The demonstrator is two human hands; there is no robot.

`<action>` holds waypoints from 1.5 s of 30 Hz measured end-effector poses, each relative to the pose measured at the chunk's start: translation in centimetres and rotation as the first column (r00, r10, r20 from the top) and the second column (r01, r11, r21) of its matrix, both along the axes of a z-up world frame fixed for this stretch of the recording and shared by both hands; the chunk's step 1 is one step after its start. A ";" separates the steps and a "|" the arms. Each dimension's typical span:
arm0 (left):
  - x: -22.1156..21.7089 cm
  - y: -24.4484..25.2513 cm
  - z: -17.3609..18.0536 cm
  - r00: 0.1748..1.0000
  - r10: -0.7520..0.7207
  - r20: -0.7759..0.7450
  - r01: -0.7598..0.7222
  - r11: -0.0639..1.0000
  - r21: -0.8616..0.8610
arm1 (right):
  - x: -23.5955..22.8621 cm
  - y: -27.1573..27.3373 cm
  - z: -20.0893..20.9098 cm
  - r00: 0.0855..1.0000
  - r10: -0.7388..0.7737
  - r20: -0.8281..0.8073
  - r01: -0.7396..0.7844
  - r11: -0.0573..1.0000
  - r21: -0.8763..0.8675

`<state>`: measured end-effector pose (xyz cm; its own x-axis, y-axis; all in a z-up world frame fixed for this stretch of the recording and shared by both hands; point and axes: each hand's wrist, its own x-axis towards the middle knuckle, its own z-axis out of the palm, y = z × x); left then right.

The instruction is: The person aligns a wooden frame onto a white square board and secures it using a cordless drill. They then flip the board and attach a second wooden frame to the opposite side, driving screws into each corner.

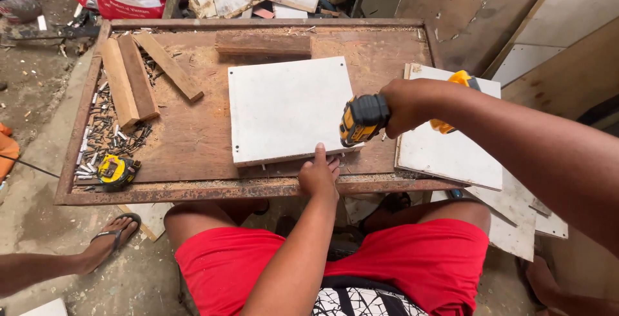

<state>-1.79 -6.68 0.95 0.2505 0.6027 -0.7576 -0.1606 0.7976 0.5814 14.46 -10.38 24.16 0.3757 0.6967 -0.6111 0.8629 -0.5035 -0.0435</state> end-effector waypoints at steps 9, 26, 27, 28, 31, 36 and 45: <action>-1.1 -0.5 1.9 0.992 -0.115 -0.043 0.118 0.991 0.068 | 4.3 -7.8 -1.1 0.937 -0.315 -0.152 0.350 0.849 0.396; -12.0 9.2 3.6 0.757 0.270 -0.595 0.472 0.403 0.784 | 1.7 -12.7 -16.6 0.841 -0.406 0.358 0.212 0.855 0.473; -12.8 10.9 2.3 0.760 0.175 -0.626 0.472 0.514 0.716 | -1.0 -10.8 -15.1 0.877 -0.469 0.104 0.328 0.742 0.585; -13.5 12.6 1.0 0.765 0.077 -0.639 0.469 0.614 0.635 | -3.7 -8.8 -13.6 0.863 -0.480 -0.159 0.458 0.608 0.649; -13.7 12.8 1.8 0.765 0.028 -0.643 0.502 0.600 0.623 | -4.9 -5.8 -20.1 0.731 -0.463 -0.501 0.682 0.495 0.538; -13.7 13.1 -2.2 0.755 0.056 -0.653 0.471 0.646 0.600 | -6.8 -2.6 -20.0 0.589 -0.588 -0.554 0.797 0.314 0.515; -16.6 14.6 0.0 0.791 -0.151 -0.593 0.598 0.395 0.697 | -3.4 -4.1 -20.3 0.770 -0.442 -0.460 0.638 0.529 0.560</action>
